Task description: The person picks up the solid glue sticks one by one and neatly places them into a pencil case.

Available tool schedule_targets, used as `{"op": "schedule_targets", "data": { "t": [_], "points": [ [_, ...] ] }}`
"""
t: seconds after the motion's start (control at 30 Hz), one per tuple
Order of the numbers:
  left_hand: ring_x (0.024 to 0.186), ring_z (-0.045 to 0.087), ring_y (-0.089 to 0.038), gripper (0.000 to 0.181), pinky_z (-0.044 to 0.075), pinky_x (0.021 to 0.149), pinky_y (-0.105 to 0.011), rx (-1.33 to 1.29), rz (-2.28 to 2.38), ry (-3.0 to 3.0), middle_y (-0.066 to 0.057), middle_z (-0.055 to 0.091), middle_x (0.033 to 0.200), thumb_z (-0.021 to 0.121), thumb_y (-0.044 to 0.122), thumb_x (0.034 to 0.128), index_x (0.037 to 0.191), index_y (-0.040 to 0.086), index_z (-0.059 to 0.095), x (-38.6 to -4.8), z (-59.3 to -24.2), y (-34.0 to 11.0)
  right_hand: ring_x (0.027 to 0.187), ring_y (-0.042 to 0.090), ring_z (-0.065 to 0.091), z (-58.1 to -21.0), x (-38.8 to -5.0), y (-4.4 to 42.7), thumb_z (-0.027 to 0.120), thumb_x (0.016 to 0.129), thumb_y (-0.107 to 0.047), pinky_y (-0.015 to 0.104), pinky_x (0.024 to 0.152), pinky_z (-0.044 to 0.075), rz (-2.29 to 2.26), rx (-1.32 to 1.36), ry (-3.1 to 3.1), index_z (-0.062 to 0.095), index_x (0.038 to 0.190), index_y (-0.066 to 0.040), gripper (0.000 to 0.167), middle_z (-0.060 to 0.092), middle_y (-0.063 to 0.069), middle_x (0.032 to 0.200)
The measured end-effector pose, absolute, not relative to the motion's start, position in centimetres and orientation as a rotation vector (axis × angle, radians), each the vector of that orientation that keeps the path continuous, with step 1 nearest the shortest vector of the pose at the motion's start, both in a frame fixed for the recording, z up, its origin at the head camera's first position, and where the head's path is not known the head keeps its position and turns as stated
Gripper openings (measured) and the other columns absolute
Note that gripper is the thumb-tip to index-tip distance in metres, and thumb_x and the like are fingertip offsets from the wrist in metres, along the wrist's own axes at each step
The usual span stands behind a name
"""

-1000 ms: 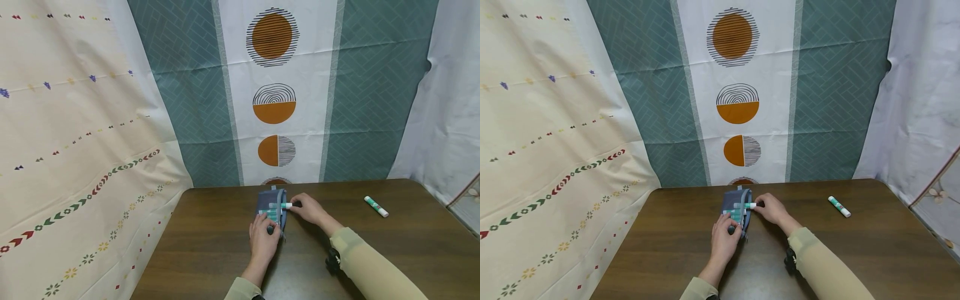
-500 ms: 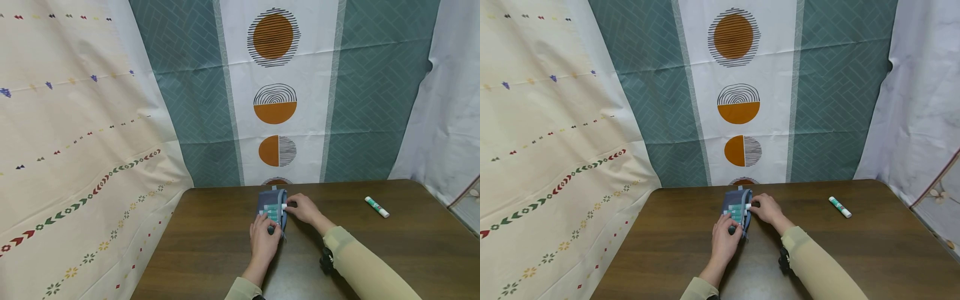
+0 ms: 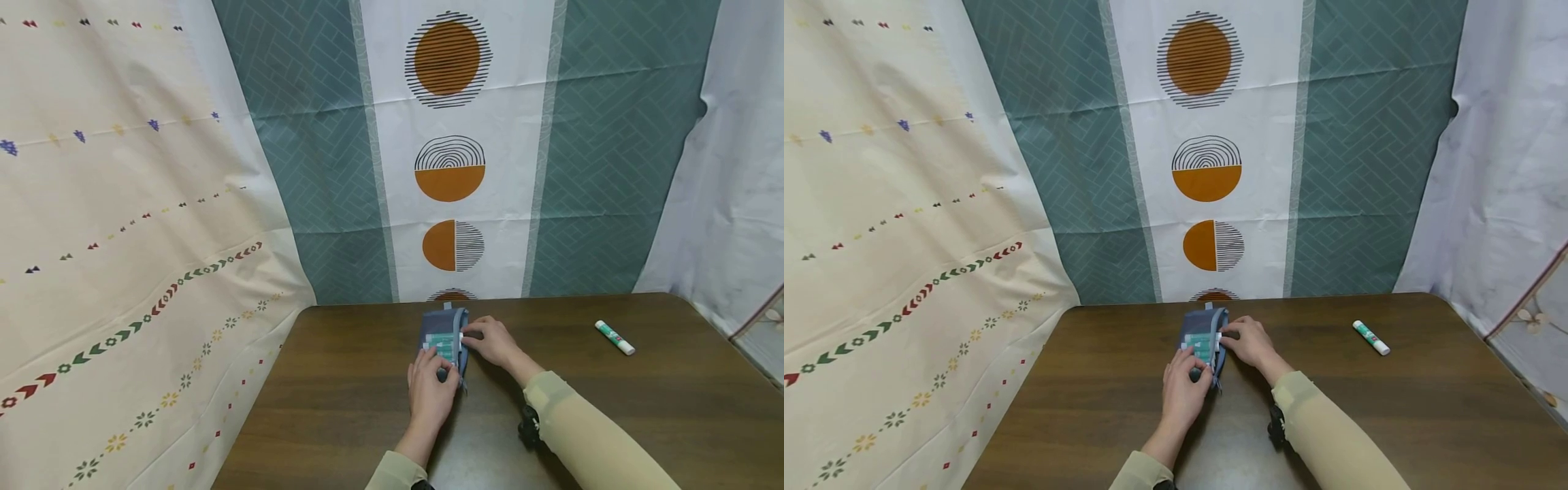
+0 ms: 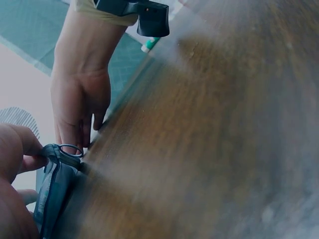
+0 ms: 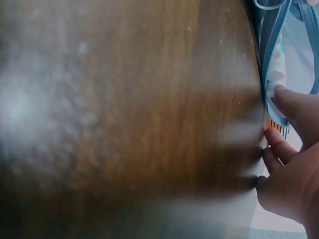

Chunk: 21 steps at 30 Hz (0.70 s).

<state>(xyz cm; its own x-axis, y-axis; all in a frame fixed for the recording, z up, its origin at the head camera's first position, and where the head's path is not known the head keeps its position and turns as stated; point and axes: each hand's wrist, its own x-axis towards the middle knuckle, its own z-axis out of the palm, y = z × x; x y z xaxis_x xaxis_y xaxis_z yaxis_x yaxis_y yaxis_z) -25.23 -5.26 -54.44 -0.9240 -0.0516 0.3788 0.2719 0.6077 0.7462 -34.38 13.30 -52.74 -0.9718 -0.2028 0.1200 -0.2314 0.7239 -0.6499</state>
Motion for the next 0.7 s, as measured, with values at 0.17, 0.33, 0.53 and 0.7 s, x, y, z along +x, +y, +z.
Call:
{"op": "schedule_targets", "data": {
  "t": [0.17, 0.33, 0.53, 0.7],
  "points": [
    [0.146, 0.056, -0.047, 0.022, 0.030, 0.119, -0.079, -0.180, -1.230, -2.470, -0.020, 0.071, 0.143, 0.080, 0.012, 0.0905, 0.075, 0.021, 0.067, -25.30, -54.44, -5.24, 0.135, 0.052, 0.051, -52.94, -34.39, 13.17, 0.073, 0.108, -0.024, 0.070, 0.109, 0.045, 1.100, 0.335, -2.900, 0.079, 0.134, -0.006, 0.032, 0.059, 0.027, 0.143],
    [0.146, 0.055, -0.047, 0.023, 0.030, 0.119, -0.079, -0.179, -1.231, -2.479, -0.020, 0.071, 0.144, 0.080, 0.012, 0.0910, 0.075, 0.021, 0.068, -25.30, -54.46, -5.25, 0.140, 0.052, 0.048, -53.24, -34.32, 13.05, 0.071, 0.109, -0.025, 0.071, 0.113, 0.042, 1.092, 0.297, -2.921, 0.077, 0.138, -0.007, 0.034, 0.056, 0.026, 0.148],
    [0.147, 0.055, -0.046, 0.021, 0.029, 0.120, -0.078, -0.175, -1.238, -2.482, -0.019, 0.070, 0.144, 0.080, 0.012, 0.0909, 0.076, 0.021, 0.069, -25.33, -54.50, -5.29, 0.138, 0.053, 0.050, -53.11, -34.13, 12.94, 0.070, 0.109, -0.027, 0.071, 0.112, 0.042, 1.057, 0.316, -2.903, 0.078, 0.136, -0.006, 0.035, 0.058, 0.027, 0.147],
    [0.147, 0.055, -0.047, 0.021, 0.029, 0.120, -0.078, -0.173, -1.245, -2.480, -0.020, 0.070, 0.144, 0.080, 0.012, 0.0909, 0.075, 0.021, 0.069, -25.39, -54.56, -5.28, 0.139, 0.052, 0.049, -53.11, -33.96, 12.94, 0.069, 0.110, -0.028, 0.071, 0.114, 0.041, 1.051, 0.313, -2.910, 0.077, 0.137, -0.007, 0.035, 0.057, 0.026, 0.148]
  ]
}}
